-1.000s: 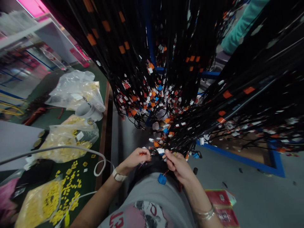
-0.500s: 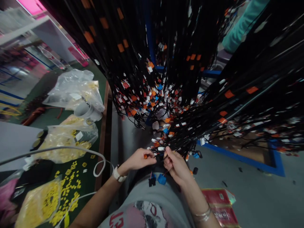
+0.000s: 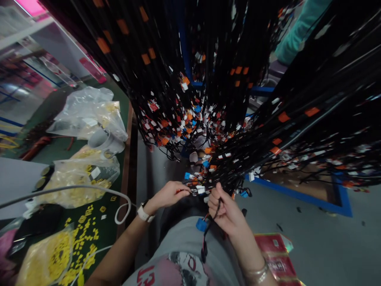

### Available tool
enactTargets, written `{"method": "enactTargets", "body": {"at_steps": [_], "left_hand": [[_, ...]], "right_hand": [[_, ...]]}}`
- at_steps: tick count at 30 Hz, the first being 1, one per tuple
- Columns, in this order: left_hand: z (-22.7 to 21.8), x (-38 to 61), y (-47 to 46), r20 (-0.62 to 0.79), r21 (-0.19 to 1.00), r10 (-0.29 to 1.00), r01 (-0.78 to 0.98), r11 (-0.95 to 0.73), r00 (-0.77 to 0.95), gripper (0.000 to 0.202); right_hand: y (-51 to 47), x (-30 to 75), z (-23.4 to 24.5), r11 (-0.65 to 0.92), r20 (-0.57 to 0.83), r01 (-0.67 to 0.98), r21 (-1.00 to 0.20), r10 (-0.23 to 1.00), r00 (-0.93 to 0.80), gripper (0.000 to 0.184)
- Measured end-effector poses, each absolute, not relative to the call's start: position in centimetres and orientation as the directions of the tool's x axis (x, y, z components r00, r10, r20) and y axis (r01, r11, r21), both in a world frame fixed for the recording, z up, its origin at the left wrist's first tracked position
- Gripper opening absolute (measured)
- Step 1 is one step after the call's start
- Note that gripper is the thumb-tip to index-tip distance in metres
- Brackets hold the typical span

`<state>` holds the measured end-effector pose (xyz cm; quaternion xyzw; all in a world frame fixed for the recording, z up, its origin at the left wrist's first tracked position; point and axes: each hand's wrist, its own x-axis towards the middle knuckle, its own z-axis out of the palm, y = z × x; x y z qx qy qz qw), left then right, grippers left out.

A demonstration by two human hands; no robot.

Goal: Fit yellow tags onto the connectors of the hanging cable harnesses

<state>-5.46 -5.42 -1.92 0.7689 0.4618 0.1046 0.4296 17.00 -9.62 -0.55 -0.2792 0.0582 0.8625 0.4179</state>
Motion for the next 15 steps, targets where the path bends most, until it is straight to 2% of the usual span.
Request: {"method": "enactTargets", "body": {"at_steps": [3, 5, 7, 9, 11, 13, 15], "left_hand": [[-1.5, -5.8, -5.9, -0.337, 0.882, 0.766, 0.468, 0.053, 0.547, 0.043], [-1.5, -6.1, -6.2, -0.397, 0.901, 0.737, 0.385, 0.200, 0.547, 0.050], [-1.7, -6.2, -6.5, -0.416, 0.904, 0.718, 0.340, 0.259, 0.558, 0.051], [-2.0, -6.1, -6.6, -0.385, 0.904, 0.756, 0.379, 0.195, 0.529, 0.044], [-2.3, -6.0, -6.6, -0.315, 0.871, 0.805, 0.490, 0.034, 0.504, 0.031], [-2.7, -5.6, -6.7, -0.261, 0.782, 0.800, 0.604, -0.152, 0.540, 0.020], [-3.2, -4.9, -7.1, -0.266, 0.645, 0.784, 0.708, -0.287, 0.560, 0.020]], "right_hand": [[-9.3, 15.8, -0.5, -0.617, -0.548, -0.782, -0.084, 0.684, -0.481, 0.034], [-9.0, 15.3, -0.4, -0.591, -0.568, -0.806, -0.033, 0.674, -0.471, 0.030], [-8.7, 15.1, -0.4, -0.571, -0.588, -0.821, 0.000, 0.664, -0.462, 0.028], [-8.6, 15.1, -0.3, -0.572, -0.585, -0.820, 0.018, 0.659, -0.472, 0.027], [-8.6, 15.4, -0.3, -0.606, -0.557, -0.795, 0.042, 0.646, -0.522, 0.030], [-8.8, 15.8, -0.4, -0.641, -0.511, -0.766, 0.058, 0.640, -0.574, 0.033], [-9.0, 16.1, -0.6, -0.654, -0.465, -0.753, 0.064, 0.648, -0.603, 0.033]]}}
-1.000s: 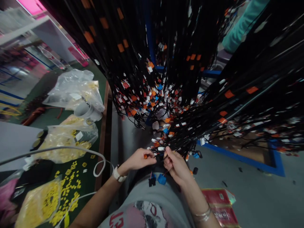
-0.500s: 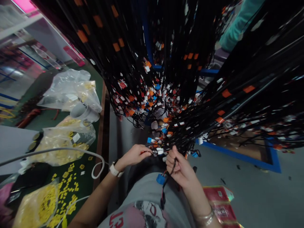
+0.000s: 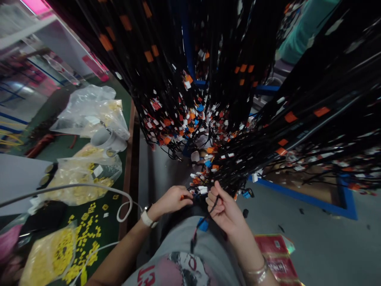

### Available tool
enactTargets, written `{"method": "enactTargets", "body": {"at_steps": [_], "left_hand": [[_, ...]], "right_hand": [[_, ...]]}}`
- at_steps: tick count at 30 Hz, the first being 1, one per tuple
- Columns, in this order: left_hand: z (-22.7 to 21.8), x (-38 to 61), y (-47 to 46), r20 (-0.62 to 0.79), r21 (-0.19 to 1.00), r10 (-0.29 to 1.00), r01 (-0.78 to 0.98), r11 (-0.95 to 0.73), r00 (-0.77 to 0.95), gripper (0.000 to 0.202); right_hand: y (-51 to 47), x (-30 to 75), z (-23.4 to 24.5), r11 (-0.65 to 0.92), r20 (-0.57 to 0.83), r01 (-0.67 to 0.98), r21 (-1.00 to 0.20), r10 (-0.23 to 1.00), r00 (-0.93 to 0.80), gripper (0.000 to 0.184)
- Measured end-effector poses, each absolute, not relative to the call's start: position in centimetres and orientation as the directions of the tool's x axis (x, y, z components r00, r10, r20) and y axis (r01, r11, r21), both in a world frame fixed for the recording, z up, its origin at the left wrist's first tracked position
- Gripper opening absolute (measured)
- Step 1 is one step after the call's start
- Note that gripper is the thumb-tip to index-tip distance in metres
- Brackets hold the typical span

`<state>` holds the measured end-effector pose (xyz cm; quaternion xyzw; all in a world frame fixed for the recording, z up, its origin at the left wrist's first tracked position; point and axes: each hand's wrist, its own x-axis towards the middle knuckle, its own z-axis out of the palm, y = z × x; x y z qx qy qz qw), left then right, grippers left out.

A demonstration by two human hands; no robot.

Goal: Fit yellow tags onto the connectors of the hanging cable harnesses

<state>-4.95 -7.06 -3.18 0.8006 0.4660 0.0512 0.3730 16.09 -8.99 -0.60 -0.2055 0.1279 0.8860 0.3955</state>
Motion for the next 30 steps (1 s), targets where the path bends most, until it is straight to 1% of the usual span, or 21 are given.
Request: {"method": "enactTargets", "body": {"at_steps": [2, 3, 4, 5, 6, 8, 9, 10, 12, 13, 15, 17, 18, 20, 22, 23, 24, 26, 28, 29, 30], "left_hand": [[-4.0, -4.0, -7.7, -0.275, 0.485, 0.816, 0.806, -0.338, 0.508, 0.031], [-4.5, -3.4, -8.1, -0.272, 0.424, 0.837, 0.840, -0.338, 0.474, 0.038], [-5.1, -2.8, -8.5, -0.267, 0.388, 0.855, 0.862, -0.327, 0.445, 0.043], [-5.7, -2.1, -8.9, -0.260, 0.380, 0.869, 0.872, -0.308, 0.421, 0.044], [-6.3, -1.6, -9.2, -0.251, 0.393, 0.881, 0.874, -0.286, 0.401, 0.042], [-7.4, -0.8, -9.5, -0.239, 0.439, 0.897, 0.866, -0.241, 0.371, 0.029], [-7.8, -0.7, -9.4, -0.239, 0.460, 0.900, 0.859, -0.226, 0.365, 0.024], [-7.9, -0.8, -9.3, -0.241, 0.476, 0.898, 0.851, -0.223, 0.369, 0.021], [-7.7, -1.7, -8.7, -0.244, 0.537, 0.879, 0.812, -0.229, 0.409, 0.019], [-7.2, -2.5, -8.3, -0.248, 0.592, 0.867, 0.776, -0.218, 0.433, 0.019], [-5.7, -4.3, -7.5, -0.259, 0.712, 0.838, 0.681, -0.170, 0.480, 0.020], [-3.8, -5.9, -7.0, -0.283, 0.781, 0.816, 0.614, -0.109, 0.504, 0.022], [-2.8, -6.5, -6.8, -0.312, 0.809, 0.806, 0.586, -0.052, 0.502, 0.023], [-1.1, -7.1, -6.7, -0.401, 0.855, 0.792, 0.499, 0.143, 0.461, 0.025], [0.0, -7.0, -6.7, -0.489, 0.864, 0.763, 0.357, 0.356, 0.423, 0.025], [0.4, -6.9, -6.7, -0.510, 0.860, 0.751, 0.272, 0.432, 0.420, 0.025], [0.7, -6.6, -6.7, -0.520, 0.851, 0.740, 0.180, 0.493, 0.427, 0.029], [1.0, -6.2, -6.6, -0.514, 0.815, 0.725, -0.003, 0.580, 0.459, 0.039], [1.3, -5.8, -6.3, -0.499, 0.758, 0.711, -0.148, 0.635, 0.496, 0.039], [1.4, -5.7, -6.2, -0.493, 0.728, 0.703, -0.200, 0.656, 0.514, 0.036], [1.6, -5.5, -6.1, -0.485, 0.698, 0.693, -0.241, 0.674, 0.533, 0.035]], "right_hand": [[-9.1, 16.3, -0.7, -0.641, -0.440, -0.764, 0.074, 0.667, -0.601, 0.033], [-9.2, 16.3, -0.8, -0.633, -0.434, -0.770, 0.085, 0.672, -0.600, 0.032], [-9.2, 16.4, -0.8, -0.636, -0.430, -0.765, 0.102, 0.665, -0.610, 0.032], [-9.2, 16.4, -0.8, -0.642, -0.430, -0.757, 0.120, 0.654, -0.623, 0.032], [-9.3, 16.4, -0.7, -0.649, -0.434, -0.749, 0.131, 0.642, -0.632, 0.031], [-9.3, 16.4, -0.7, -0.663, -0.465, -0.740, 0.114, 0.623, -0.629, 0.031], [-9.4, 16.3, -0.7, -0.670, -0.493, -0.739, 0.073, 0.620, -0.611, 0.031], [-9.5, 16.3, -0.7, -0.674, -0.527, -0.738, 0.005, 0.626, -0.575, 0.031], [-9.7, 16.3, -0.9, -0.679, -0.600, -0.703, -0.209, 0.657, -0.456, 0.033], [-9.9, 16.3, -1.0, -0.684, -0.630, -0.649, -0.334, 0.674, -0.385, 0.035], [-10.2, 16.6, -1.3, -0.687, -0.656, -0.461, -0.561, 0.709, -0.259, 0.044], [-10.6, 17.2, -1.8, -0.665, -0.639, -0.217, -0.715, 0.747, -0.185, 0.052], [-10.9, 17.7, -2.0, -0.636, -0.620, -0.092, -0.766, 0.769, -0.155, 0.053], [-11.4, 18.9, -2.4, -0.546, -0.559, 0.153, -0.824, 0.826, -0.063, 0.049], [-11.9, 20.2, -2.3, -0.462, -0.462, 0.364, -0.809, 0.882, 0.092, 0.043], [-12.1, 20.8, -2.1, -0.434, -0.399, 0.408, -0.803, 0.901, 0.172, 0.043], [-12.3, 21.3, -1.8, -0.412, -0.352, 0.399, -0.819, 0.910, 0.217, 0.045], [-12.5, 22.1, -0.8, -0.374, -0.320, 0.269, -0.888, 0.920, 0.225, 0.049], [-12.3, 22.4, 0.3, -0.338, -0.320, 0.127, -0.932, 0.936, 0.144, 0.047], [-12.1, 22.4, 0.7, -0.319, -0.309, 0.101, -0.942, 0.945, 0.104, 0.047], [-11.7, 22.3, 1.1, -0.296, -0.289, 0.117, -0.948, 0.954, 0.074, 0.046]]}}
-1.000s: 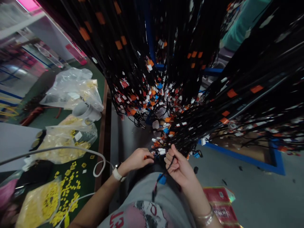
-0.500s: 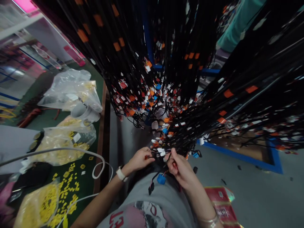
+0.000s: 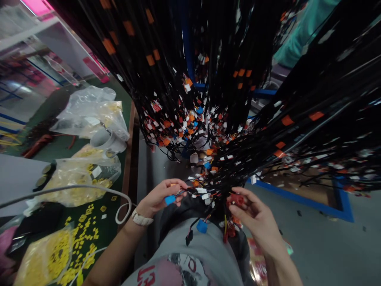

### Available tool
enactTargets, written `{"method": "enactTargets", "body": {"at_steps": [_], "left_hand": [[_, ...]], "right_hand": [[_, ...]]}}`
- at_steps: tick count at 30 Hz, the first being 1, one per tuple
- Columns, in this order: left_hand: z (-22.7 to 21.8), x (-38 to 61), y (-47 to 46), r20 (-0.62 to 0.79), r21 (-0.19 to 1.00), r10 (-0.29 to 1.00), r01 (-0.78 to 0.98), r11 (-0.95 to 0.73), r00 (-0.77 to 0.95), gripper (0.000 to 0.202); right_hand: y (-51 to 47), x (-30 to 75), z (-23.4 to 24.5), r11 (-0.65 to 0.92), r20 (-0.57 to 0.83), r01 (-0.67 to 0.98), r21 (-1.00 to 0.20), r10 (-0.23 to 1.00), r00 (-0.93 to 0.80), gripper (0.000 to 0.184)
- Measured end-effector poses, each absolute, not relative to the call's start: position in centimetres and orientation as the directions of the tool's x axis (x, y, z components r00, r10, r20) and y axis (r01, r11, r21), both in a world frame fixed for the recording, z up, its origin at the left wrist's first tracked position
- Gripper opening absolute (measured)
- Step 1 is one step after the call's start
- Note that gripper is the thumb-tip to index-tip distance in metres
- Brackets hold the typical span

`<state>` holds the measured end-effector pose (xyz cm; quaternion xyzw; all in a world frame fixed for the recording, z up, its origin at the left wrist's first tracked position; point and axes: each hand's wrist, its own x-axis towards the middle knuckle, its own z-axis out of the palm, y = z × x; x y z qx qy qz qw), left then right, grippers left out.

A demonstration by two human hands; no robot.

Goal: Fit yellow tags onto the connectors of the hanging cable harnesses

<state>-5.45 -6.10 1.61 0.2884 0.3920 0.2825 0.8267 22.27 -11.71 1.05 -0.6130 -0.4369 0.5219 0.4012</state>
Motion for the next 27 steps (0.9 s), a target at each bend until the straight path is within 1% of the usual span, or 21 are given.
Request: {"method": "enactTargets", "body": {"at_steps": [1, 3, 5, 6, 8, 9, 11, 14, 16, 17, 20, 23, 25, 27], "left_hand": [[1.8, -5.2, -6.0, -0.479, 0.670, 0.683, -0.273, 0.690, 0.552, 0.036], [1.9, -4.6, -5.8, -0.476, 0.614, 0.663, -0.322, 0.721, 0.577, 0.042], [2.0, -4.0, -5.7, -0.489, 0.560, 0.646, -0.357, 0.747, 0.585, 0.047], [1.9, -3.6, -5.6, -0.495, 0.538, 0.644, -0.377, 0.754, 0.583, 0.048], [1.8, -3.0, -5.6, -0.494, 0.505, 0.651, -0.419, 0.755, 0.577, 0.047], [1.8, -2.8, -5.5, -0.489, 0.494, 0.654, -0.434, 0.753, 0.577, 0.046], [1.8, -2.4, -5.5, -0.486, 0.483, 0.656, -0.448, 0.752, 0.577, 0.045], [1.8, -2.1, -5.5, -0.500, 0.490, 0.649, -0.430, 0.758, 0.574, 0.044], [1.6, -1.9, -5.5, -0.504, 0.490, 0.648, -0.429, 0.759, 0.571, 0.043], [1.5, -1.8, -5.5, -0.507, 0.485, 0.649, -0.435, 0.759, 0.567, 0.043], [1.0, -1.7, -5.6, -0.520, 0.486, 0.662, -0.451, 0.749, 0.540, 0.043], [0.7, -1.8, -5.8, -0.511, 0.489, 0.677, -0.469, 0.736, 0.530, 0.043], [0.7, -1.8, -5.8, -0.497, 0.450, 0.664, -0.489, 0.748, 0.558, 0.046], [0.8, -1.9, -5.9, -0.487, 0.387, 0.644, -0.515, 0.765, 0.591, 0.051]], "right_hand": [[-11.3, 22.0, 1.3, -0.261, -0.254, 0.168, -0.951, 0.965, 0.064, 0.045], [-10.2, 21.4, 1.5, -0.160, -0.144, 0.359, -0.920, 0.987, 0.070, 0.038], [-9.1, 20.5, 1.6, -0.009, 0.020, 0.571, -0.821, 0.999, 0.044, 0.028], [-8.5, 20.1, 1.6, 0.076, 0.107, 0.647, -0.758, 0.994, 0.009, 0.025], [-7.5, 19.3, 1.7, 0.205, 0.212, 0.711, -0.673, 0.974, -0.079, 0.020], [-7.1, 18.9, 1.6, 0.245, 0.229, 0.703, -0.668, 0.966, -0.119, 0.018], [-6.6, 18.3, 1.3, 0.244, 0.176, 0.633, -0.734, 0.970, -0.170, 0.015], [-6.2, 17.6, 0.4, 0.085, -0.002, 0.500, -0.862, 0.985, -0.171, 0.014], [-6.1, 17.2, 0.0, -0.004, -0.077, 0.436, -0.900, 0.985, -0.152, 0.024], [-6.0, 17.0, -0.1, -0.010, -0.088, 0.410, -0.912, 0.981, -0.171, 0.032], [-5.5, 16.4, 0.2, 0.065, -0.068, 0.388, -0.920, 0.946, -0.318, 0.051], [-5.0, 15.8, 0.8, 0.217, -0.026, 0.435, -0.874, 0.873, -0.486, 0.056], [-4.7, 15.6, 1.0, 0.306, -0.016, 0.462, -0.833, 0.820, -0.573, 0.058], [-4.6, 15.3, 0.9, 0.350, -0.023, 0.499, -0.793, 0.801, -0.599, 0.057]]}}
